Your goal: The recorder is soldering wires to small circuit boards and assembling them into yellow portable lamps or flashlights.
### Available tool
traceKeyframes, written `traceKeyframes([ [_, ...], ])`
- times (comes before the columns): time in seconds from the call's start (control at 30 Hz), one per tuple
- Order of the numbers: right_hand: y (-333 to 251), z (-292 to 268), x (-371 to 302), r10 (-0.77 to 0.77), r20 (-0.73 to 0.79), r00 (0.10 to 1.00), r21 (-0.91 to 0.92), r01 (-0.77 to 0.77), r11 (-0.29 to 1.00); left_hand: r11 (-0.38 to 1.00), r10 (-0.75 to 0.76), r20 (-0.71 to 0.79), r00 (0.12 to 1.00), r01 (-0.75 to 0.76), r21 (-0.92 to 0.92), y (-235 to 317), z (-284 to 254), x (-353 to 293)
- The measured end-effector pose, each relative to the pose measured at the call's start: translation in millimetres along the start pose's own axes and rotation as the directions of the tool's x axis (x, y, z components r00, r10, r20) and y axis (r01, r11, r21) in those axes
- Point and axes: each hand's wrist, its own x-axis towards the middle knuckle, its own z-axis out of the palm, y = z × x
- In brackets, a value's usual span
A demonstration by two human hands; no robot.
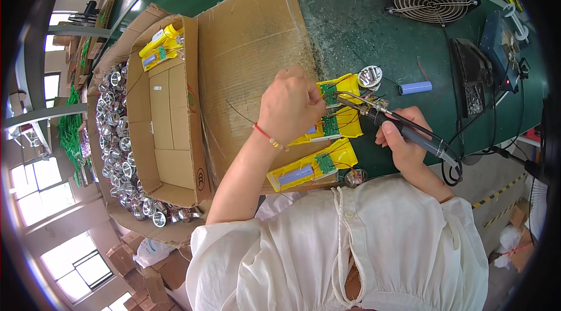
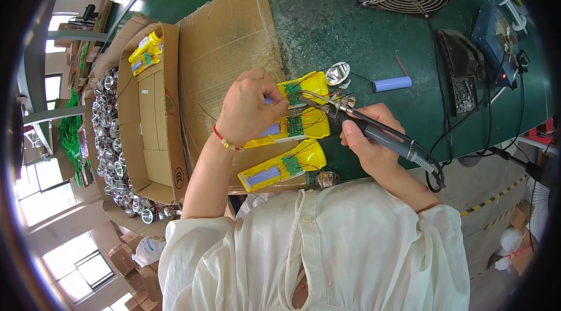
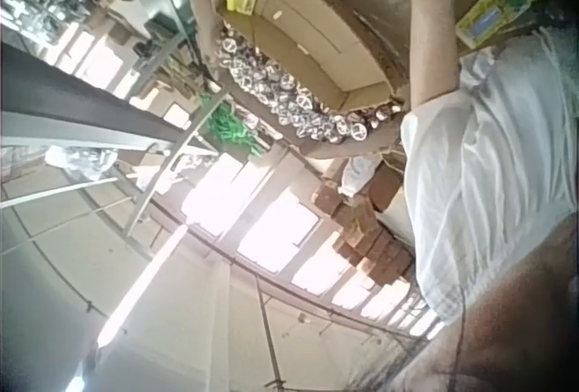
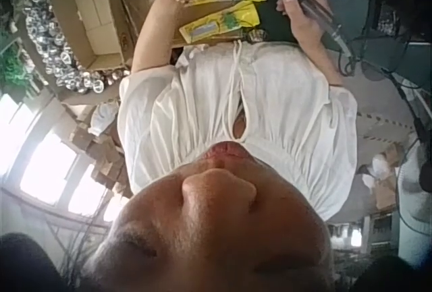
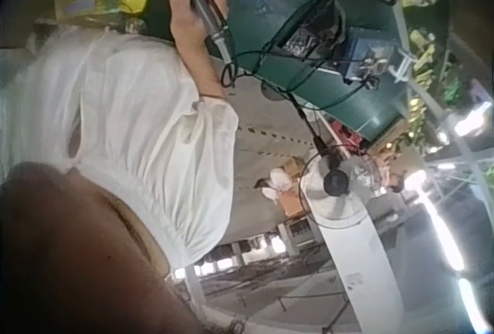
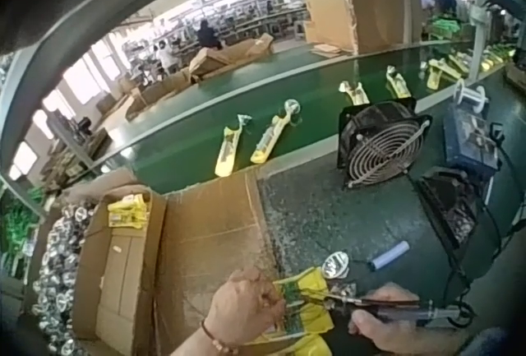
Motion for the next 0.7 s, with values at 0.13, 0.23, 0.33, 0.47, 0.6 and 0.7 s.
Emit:
traceKeyframes([
  [0.13,3,0,-1,0.001,-0.001,1.000,-0.009,-0.001,1.000,1.000,0.011,0.010,1.000,-0.012,0.011,0,-1,2],
  [0.23,4,0,-1,-0.008,0.003,1.000,-0.023,0.009,1.000,1.000,-0.003,0.028,1.000,0.003,0.015,0,-2,6],
  [0.33,7,1,0,-0.006,0.001,1.000,-0.028,0.006,1.000,0.998,-0.051,0.075,0.996,0.049,0.034,4,-5,7],
  [0.47,7,0,0,-0.004,0.005,1.000,-0.029,0.004,1.000,0.995,-0.099,0.111,0.989,0.096,0.033,4,-6,8],
  [0.6,7,-3,-3,-0.044,-0.050,0.998,0.050,0.046,0.998,0.994,-0.112,0.112,0.987,0.110,0.024,2,-5,9],
  [0.7,5,-9,-5,-0.076,-0.053,0.996,0.047,0.078,0.996,0.999,-0.050,0.038,0.998,0.051,-0.017,0,-4,8],
])
